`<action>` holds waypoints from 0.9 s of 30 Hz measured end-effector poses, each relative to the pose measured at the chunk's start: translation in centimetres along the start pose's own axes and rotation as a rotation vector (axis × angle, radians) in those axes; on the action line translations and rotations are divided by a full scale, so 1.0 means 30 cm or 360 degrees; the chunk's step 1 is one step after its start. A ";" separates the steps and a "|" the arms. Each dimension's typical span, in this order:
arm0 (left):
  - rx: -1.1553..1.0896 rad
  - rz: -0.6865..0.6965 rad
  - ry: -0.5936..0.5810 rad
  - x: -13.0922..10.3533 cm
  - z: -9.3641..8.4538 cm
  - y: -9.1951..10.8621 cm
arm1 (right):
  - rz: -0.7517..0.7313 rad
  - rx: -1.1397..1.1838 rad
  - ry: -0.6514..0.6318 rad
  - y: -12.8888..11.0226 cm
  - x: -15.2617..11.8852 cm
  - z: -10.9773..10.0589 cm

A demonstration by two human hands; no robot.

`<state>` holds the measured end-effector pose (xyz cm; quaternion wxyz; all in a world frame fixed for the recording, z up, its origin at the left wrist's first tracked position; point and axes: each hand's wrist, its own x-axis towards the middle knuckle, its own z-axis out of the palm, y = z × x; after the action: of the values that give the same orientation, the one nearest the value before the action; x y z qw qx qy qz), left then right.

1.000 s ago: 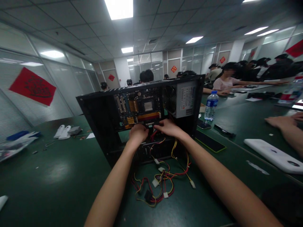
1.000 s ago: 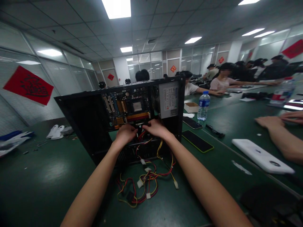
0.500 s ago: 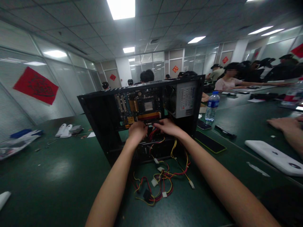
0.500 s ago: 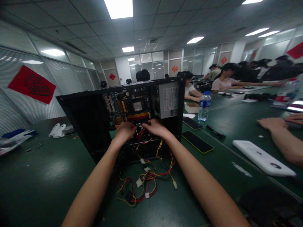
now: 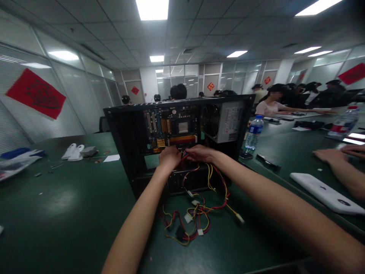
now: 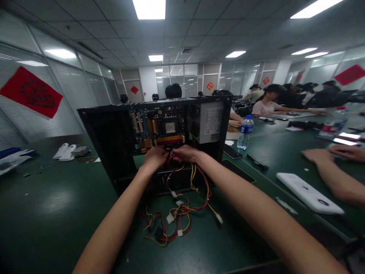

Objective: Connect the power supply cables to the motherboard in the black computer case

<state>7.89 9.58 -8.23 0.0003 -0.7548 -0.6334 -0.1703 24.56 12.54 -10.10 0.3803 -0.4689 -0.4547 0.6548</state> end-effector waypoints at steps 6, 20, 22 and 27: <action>-0.0058 0.0004 0.0008 -0.008 0.009 -0.010 | 0.0113 0.0070 0.0009 0.006 0.044 -0.003; -0.0047 0.0052 0.0007 -0.007 0.025 -0.012 | 0.0247 0.0274 -0.0098 0.010 0.082 -0.015; -0.0045 0.0058 0.0004 -0.008 0.028 -0.014 | 0.0262 0.0292 -0.0089 0.010 0.080 -0.018; -0.0049 0.0068 0.0011 -0.015 0.028 -0.020 | 0.0235 0.0321 -0.0043 0.011 0.069 -0.014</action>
<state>7.48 9.45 -9.27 -0.0056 -0.7676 -0.6144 -0.1825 24.37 14.45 -11.02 0.3700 -0.4516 -0.3560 0.7297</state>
